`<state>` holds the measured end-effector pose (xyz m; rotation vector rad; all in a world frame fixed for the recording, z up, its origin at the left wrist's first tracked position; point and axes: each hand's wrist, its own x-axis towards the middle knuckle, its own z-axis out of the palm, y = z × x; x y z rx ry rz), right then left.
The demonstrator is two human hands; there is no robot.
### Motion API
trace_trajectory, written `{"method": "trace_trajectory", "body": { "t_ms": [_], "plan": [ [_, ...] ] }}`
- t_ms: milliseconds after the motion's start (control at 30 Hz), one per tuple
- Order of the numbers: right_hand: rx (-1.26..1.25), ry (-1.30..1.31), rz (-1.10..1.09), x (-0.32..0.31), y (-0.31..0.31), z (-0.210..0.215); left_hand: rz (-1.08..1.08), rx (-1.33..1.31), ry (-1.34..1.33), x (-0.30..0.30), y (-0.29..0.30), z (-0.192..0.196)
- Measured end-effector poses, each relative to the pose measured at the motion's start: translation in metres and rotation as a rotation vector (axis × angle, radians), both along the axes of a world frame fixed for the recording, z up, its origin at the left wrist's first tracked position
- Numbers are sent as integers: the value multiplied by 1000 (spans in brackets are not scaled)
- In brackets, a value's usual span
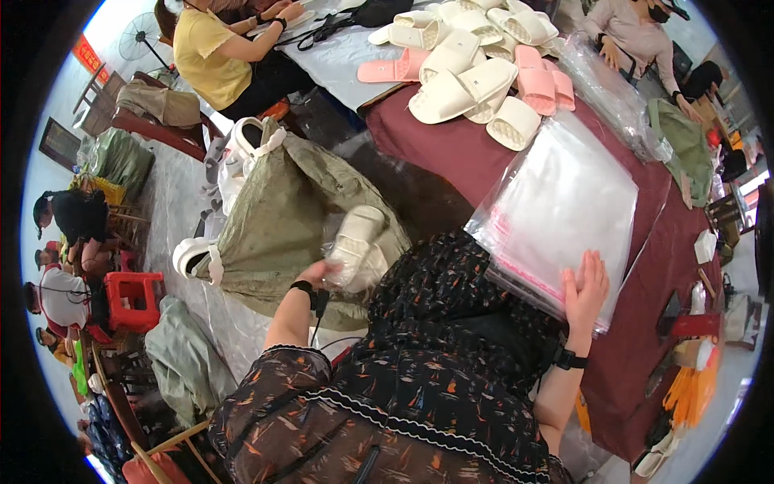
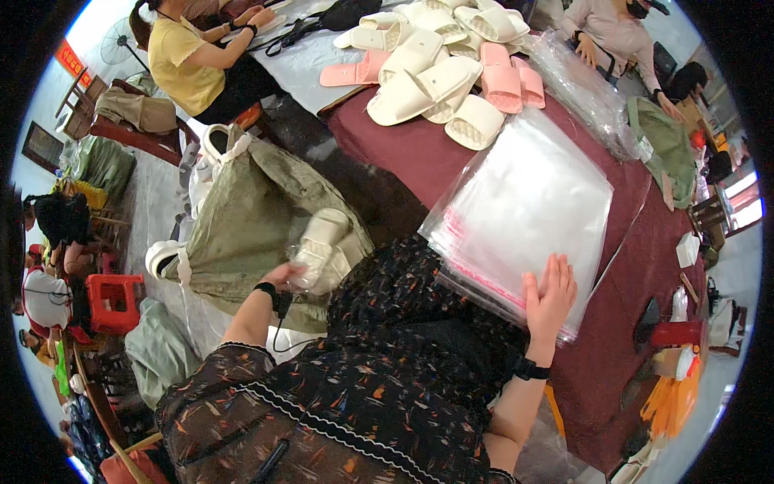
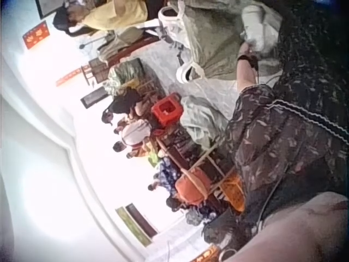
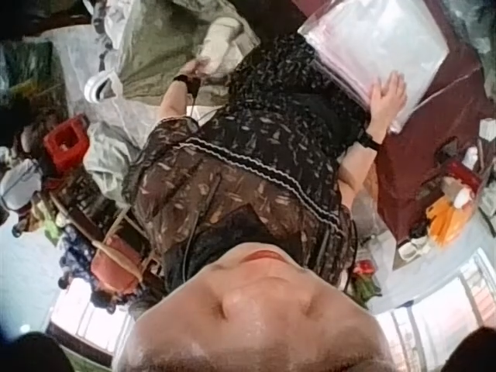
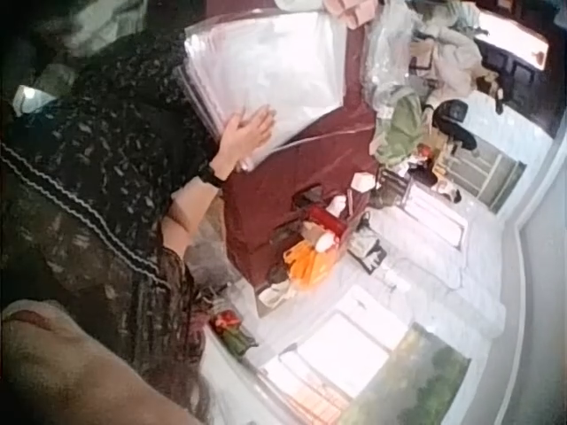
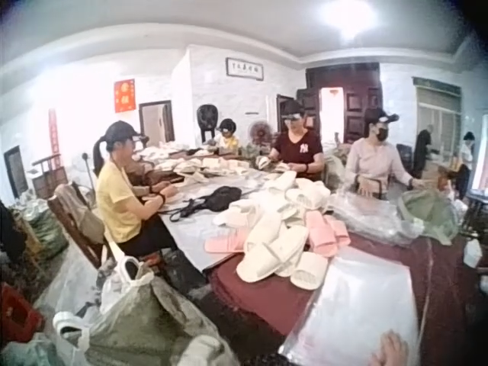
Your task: The recorder is picking up plastic bags and packing pairs of white slippers and shoes into them.
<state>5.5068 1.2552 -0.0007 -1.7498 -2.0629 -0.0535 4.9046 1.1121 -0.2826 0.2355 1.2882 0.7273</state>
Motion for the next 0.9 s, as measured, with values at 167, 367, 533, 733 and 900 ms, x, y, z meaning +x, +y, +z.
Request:
{"method": "trace_trajectory", "body": {
  "t_ms": [167, 367, 533, 733, 900],
  "plan": [
    [-29, 49, 55, -22, 4, -2, -218, -176, 762, -61, 3, -49],
    [-12, -30, -63, 10, -8, -2, -1438, -31, 892, 80, 108, 68],
    [27, 18, 14, -8, 4, 0, -1016, 314, 1113, 47, 106, 56],
    [58, 11, -22, -5, -1, 3, -410, 248, 635, 66, 89, 26],
    [68, 9, -22, -7, -6, 1, -305, -81, 1240, 71, 67, 26]
  ]
}}
